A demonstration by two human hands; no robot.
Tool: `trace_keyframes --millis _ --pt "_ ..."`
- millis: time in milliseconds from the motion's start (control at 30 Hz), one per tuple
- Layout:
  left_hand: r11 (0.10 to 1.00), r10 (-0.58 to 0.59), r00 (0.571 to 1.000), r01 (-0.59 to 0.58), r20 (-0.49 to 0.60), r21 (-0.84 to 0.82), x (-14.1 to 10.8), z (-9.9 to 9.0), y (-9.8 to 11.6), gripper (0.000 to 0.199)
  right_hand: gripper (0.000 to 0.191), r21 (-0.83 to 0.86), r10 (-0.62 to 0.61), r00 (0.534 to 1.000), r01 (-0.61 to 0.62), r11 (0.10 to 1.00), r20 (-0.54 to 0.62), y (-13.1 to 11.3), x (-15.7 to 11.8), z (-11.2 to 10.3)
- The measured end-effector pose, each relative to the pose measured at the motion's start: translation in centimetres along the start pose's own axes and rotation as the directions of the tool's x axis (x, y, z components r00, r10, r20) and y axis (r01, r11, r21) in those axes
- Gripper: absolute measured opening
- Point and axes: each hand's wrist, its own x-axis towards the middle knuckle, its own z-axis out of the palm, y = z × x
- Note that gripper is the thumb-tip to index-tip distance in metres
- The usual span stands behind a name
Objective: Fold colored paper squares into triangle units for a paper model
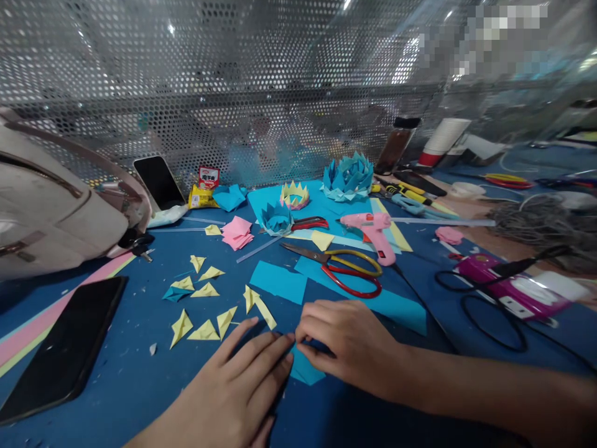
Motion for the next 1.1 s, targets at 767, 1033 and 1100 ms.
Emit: trace_keyframes --millis 767,1033,1100 --pt "0.998 0.029 0.999 -0.031 0.024 0.054 1.4 -1.9 -0.3 0.038 0.012 -0.017 -0.231 0.953 0.239 0.971 0.197 1.2 -0.9 -2.5" --pt "0.998 0.039 0.999 -0.039 -0.002 0.054 0.3 0.0 -0.1 0.042 0.009 0.293 -0.243 0.951 0.181 0.939 0.191 1.6 -0.7 -1.7" --pt "0.998 0.031 1.000 -0.031 0.001 0.061 0.1 0.4 -0.2 0.042 0.012 0.353 -0.245 0.960 0.184 0.917 0.136 1.6 -0.5 -1.8"
